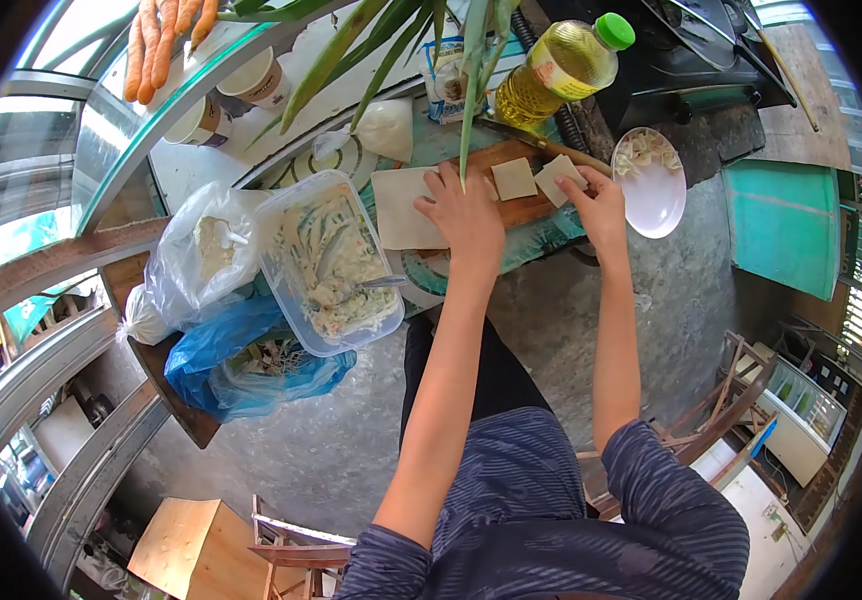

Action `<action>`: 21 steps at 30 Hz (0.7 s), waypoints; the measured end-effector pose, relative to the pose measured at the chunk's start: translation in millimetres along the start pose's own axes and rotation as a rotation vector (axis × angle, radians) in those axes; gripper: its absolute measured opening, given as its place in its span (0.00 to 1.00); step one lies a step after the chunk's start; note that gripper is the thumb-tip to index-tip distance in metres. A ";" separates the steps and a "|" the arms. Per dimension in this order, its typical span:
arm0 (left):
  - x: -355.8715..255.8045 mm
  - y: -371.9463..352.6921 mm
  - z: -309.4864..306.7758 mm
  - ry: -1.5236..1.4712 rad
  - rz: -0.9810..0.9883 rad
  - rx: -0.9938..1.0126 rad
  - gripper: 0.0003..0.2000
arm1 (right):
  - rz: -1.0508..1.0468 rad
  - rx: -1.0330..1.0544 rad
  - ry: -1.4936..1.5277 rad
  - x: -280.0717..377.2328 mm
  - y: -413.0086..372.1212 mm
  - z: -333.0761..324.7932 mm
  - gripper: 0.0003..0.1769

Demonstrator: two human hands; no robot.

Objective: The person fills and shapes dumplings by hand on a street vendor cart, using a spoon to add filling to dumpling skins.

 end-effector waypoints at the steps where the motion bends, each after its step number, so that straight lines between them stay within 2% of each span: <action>1: 0.7 -0.2 0.7 -0.001 -0.013 0.015 0.15 | -0.028 0.010 0.017 2.6 1.3 4.0 0.16; 4: -4.1 -9.5 -18.3 -0.057 0.058 -0.105 0.08 | -0.087 0.092 -0.017 19.0 3.6 21.6 0.16; 7: -4.0 -19.8 -28.1 -0.207 -0.066 0.071 0.07 | -0.180 0.184 -0.043 34.0 5.0 47.0 0.18; 8: -6.6 -26.0 -37.1 -0.244 -0.058 0.097 0.07 | -0.220 0.212 -0.045 39.0 5.5 55.6 0.18; 9: -8.8 -33.8 -46.8 -0.281 -0.048 0.123 0.07 | -0.149 0.292 -0.050 38.6 5.6 67.0 0.20; 12: -10.6 -53.2 -63.0 -0.359 -0.065 0.223 0.08 | -0.264 0.396 -0.105 47.5 -1.3 93.6 0.19; 13: -9.4 -55.8 -63.5 -0.378 -0.077 0.256 0.08 | -0.139 0.462 -0.198 45.0 -5.4 99.8 0.17; 16: 6.6 -56.8 -61.8 -0.596 -0.208 0.177 0.10 | -0.546 0.250 -0.418 67.2 -14.9 99.7 0.16; 19: 23.1 -43.7 -45.6 -0.654 -0.314 0.116 0.11 | -0.575 0.149 -0.239 76.2 -14.7 84.2 0.16; 21: 28.4 -29.6 -40.2 -0.727 -0.364 0.035 0.11 | -0.411 0.197 -0.066 62.4 -6.2 72.0 0.16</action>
Point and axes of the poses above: each hand's wrist, its own y-axis towards the middle knuckle, its own z-axis out of the palm, x = y × z, the point moved 8 cm from there along y, towards the middle knuckle, and after that the axes turned 5 degrees about -x, right-handed, at the moved point
